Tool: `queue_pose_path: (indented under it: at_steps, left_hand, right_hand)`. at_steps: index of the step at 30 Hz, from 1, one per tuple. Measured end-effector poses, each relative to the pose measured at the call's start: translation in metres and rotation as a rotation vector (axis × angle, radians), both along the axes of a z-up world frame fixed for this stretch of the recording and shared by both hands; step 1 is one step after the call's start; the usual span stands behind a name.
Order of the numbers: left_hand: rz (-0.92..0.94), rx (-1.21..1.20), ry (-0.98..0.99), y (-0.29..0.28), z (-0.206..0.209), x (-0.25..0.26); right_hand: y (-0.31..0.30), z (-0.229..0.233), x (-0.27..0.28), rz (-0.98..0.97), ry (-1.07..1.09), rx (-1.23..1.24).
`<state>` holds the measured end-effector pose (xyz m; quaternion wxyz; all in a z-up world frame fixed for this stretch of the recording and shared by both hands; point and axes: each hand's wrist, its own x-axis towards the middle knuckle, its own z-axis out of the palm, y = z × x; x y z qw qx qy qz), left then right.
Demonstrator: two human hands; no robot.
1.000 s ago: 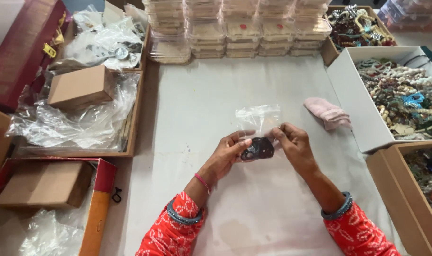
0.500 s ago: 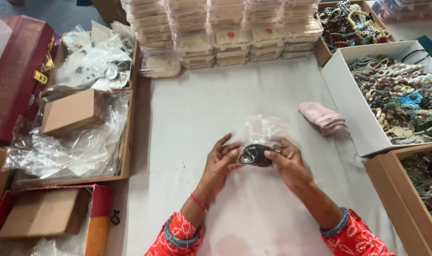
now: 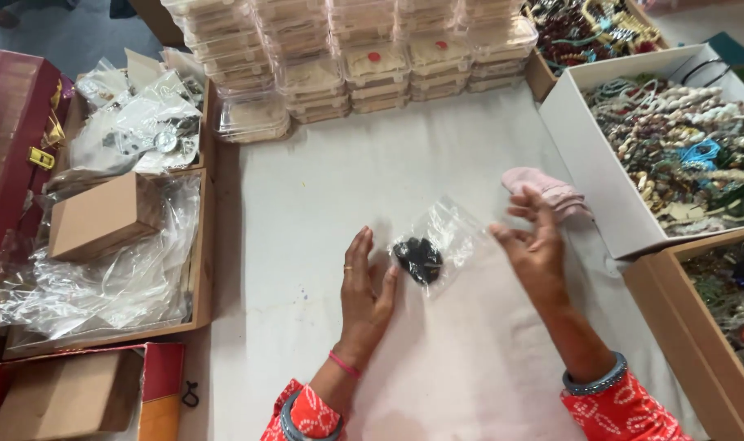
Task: The person places a black beaded bracelet into a small plastic bag and seals it. They then place the bagged bracelet into a small beige cloth pouch and tie it closed. The person wipes a clear plastic container with a pink cloth, places the pouch inside, closes the container, and stacks it with others.
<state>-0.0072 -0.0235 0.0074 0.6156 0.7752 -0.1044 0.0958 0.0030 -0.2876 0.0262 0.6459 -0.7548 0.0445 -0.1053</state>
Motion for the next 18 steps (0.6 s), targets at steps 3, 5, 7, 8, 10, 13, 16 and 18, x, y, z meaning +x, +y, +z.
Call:
queue_pose_path:
  at_steps: [3, 5, 7, 8, 10, 13, 16, 18]
  left_hand:
    - [0.056, 0.412, -0.256, -0.003, 0.000, -0.007]
    - [0.012, 0.533, -0.287, -0.008, 0.001, -0.011]
    - [-0.242, 0.839, -0.245, -0.018, 0.002, -0.016]
    - [-0.239, 0.841, -0.243, -0.017, 0.002, -0.014]
    - [-0.286, 0.865, -0.246, -0.017, 0.002, -0.009]
    - [-0.340, 0.968, -0.166, -0.008, 0.029, 0.013]
    - [-0.268, 0.639, -0.249, 0.002, -0.001, 0.024]
    - [-0.195, 0.563, -0.249, 0.004, 0.004, 0.023]
  right_hand:
    - [-0.011, -0.007, 0.004, -0.158, -0.170, -0.178]
    - [-0.003, -0.011, 0.004, -0.186, -0.191, -0.188]
    - [0.011, -0.008, 0.001, -0.063, -0.091, -0.473]
    - [0.014, -0.008, 0.000, -0.060, -0.092, -0.471]
    - [0.018, -0.007, -0.002, 0.022, -0.253, -0.875]
    - [0.016, 0.010, -0.008, 0.075, 0.232, -0.697]
    - [-0.002, 0.021, -0.010, 0.194, 0.207, -0.851]
    - [-0.007, 0.023, -0.010, 0.102, 0.167, -0.976]
